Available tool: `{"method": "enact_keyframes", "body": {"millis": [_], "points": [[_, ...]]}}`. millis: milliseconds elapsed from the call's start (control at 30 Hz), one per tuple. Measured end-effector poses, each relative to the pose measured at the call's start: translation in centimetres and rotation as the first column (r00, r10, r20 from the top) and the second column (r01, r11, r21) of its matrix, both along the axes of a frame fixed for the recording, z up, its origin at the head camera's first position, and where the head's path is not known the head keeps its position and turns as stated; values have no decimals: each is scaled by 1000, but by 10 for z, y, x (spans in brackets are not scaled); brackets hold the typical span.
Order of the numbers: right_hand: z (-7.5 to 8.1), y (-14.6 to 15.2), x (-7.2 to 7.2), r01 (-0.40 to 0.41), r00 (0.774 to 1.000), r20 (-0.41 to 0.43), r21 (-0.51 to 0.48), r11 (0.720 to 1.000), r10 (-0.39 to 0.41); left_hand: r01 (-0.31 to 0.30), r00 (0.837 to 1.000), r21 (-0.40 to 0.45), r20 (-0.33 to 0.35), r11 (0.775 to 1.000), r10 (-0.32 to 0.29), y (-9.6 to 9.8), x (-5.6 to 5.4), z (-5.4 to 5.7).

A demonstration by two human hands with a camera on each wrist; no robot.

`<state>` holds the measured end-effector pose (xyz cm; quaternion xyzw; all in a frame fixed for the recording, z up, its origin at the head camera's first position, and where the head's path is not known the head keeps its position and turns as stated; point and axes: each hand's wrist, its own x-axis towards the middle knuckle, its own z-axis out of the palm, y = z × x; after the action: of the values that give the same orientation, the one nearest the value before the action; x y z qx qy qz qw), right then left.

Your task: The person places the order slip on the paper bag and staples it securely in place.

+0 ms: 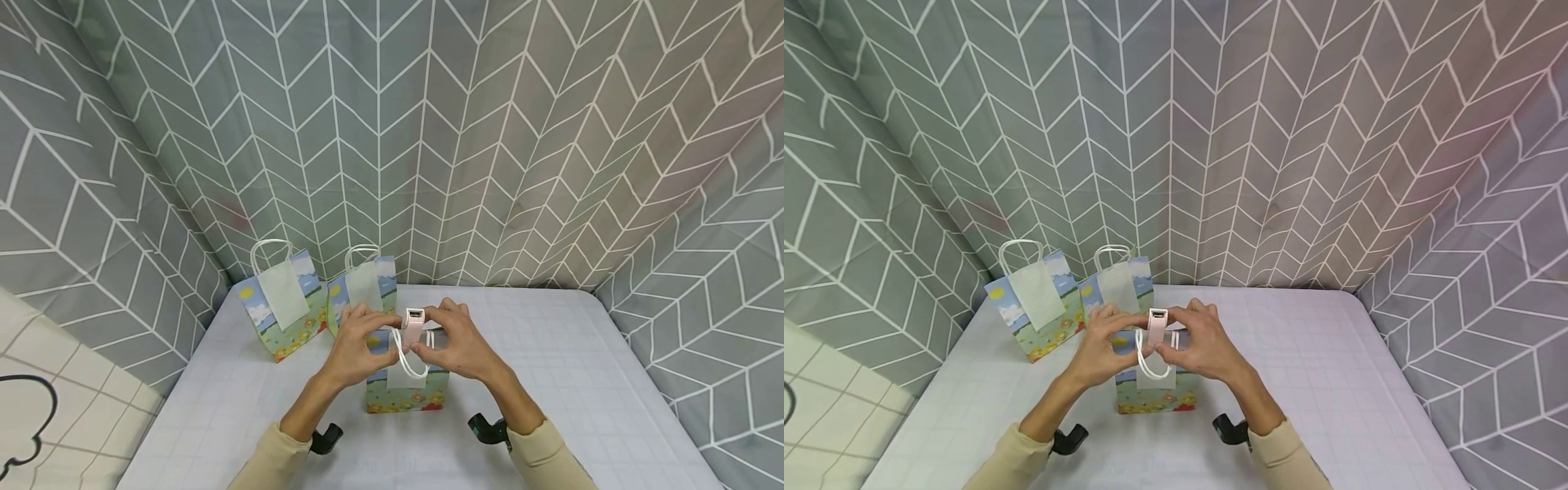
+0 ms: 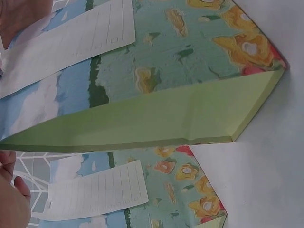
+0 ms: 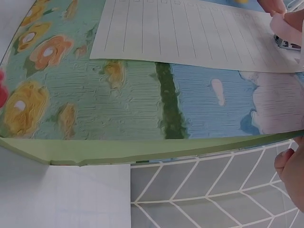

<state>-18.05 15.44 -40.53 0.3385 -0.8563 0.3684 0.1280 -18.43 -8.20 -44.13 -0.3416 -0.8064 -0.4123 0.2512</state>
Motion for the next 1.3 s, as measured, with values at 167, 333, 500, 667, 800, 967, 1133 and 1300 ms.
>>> {"method": "enact_keyframes", "body": {"millis": [167,333,500,667,800,967,1133,1300], "points": [[1,0,1,-13,1000,6,-9,1000,13,8,999,12,46,1000,-8,-1,3,0],[1,0,2,-14,1000,15,-19,1000,14,-3,997,11,82,1000,3,-3,6,-1],[2,1,3,-35,998,43,-55,998,38,-15,995,13,99,1000,14,-4,8,-3],[5,5,2,-47,998,44,-103,994,52,-10,995,14,97,1000,9,-4,8,-4],[5,10,1,-20,999,41,-136,990,25,-15,997,25,72,1000,13,-7,9,-4],[5,17,1,59,997,54,-184,981,-50,-20,998,42,67,999,18,-13,11,-4],[0,28,0,114,991,92,-200,973,-97,-44,995,50,87,998,40,-21,15,-2],[-7,39,-1,154,982,141,-184,971,-129,-83,992,48,104,995,78,-32,20,-3]]}}
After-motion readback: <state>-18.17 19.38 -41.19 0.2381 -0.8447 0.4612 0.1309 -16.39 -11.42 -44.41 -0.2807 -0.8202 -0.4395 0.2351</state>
